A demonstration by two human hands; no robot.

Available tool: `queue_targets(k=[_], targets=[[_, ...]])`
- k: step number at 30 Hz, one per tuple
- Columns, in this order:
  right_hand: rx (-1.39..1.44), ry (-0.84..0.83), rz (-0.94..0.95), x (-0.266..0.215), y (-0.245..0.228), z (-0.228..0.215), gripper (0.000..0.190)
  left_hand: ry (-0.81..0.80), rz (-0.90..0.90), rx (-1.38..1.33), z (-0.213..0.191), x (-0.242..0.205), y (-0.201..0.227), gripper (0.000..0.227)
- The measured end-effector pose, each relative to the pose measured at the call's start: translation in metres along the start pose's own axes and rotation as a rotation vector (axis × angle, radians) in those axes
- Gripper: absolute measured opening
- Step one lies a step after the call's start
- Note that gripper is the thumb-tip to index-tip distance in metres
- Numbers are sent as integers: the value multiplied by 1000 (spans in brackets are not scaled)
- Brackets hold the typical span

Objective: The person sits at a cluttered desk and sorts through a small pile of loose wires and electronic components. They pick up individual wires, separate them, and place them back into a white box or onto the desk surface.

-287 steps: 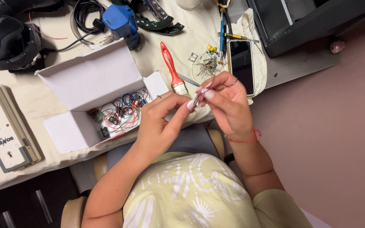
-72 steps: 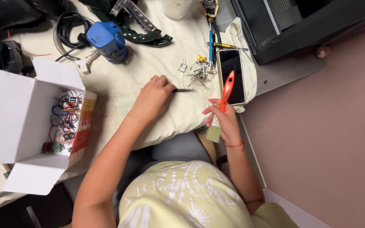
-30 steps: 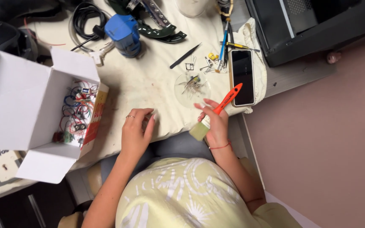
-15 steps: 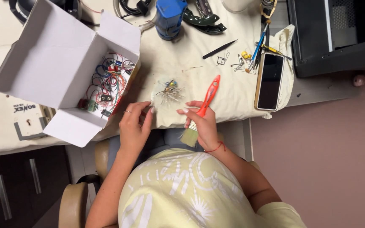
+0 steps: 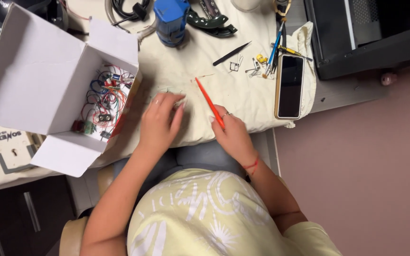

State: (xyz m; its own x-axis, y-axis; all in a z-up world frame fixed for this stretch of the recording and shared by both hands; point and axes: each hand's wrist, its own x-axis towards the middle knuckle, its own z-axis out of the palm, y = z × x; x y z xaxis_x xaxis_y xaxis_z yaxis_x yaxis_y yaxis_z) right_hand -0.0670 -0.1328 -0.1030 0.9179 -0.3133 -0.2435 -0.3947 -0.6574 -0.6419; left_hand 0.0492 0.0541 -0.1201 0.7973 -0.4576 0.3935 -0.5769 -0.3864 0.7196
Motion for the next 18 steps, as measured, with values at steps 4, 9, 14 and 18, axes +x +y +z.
queue_targets(k=[4,9,14,18], targets=[[-407,159,-153,2,19,-23,43,-24,-1,-40,33,48,-5,18],[-602,68,-208,15,31,-52,42,-160,-55,107,51,89,-12,19],[-524,84,-402,34,58,-31,46,-398,-92,292,65,95,-27,17],[-360,194,-483,35,50,-30,49,-435,-98,394,73,93,-25,14]])
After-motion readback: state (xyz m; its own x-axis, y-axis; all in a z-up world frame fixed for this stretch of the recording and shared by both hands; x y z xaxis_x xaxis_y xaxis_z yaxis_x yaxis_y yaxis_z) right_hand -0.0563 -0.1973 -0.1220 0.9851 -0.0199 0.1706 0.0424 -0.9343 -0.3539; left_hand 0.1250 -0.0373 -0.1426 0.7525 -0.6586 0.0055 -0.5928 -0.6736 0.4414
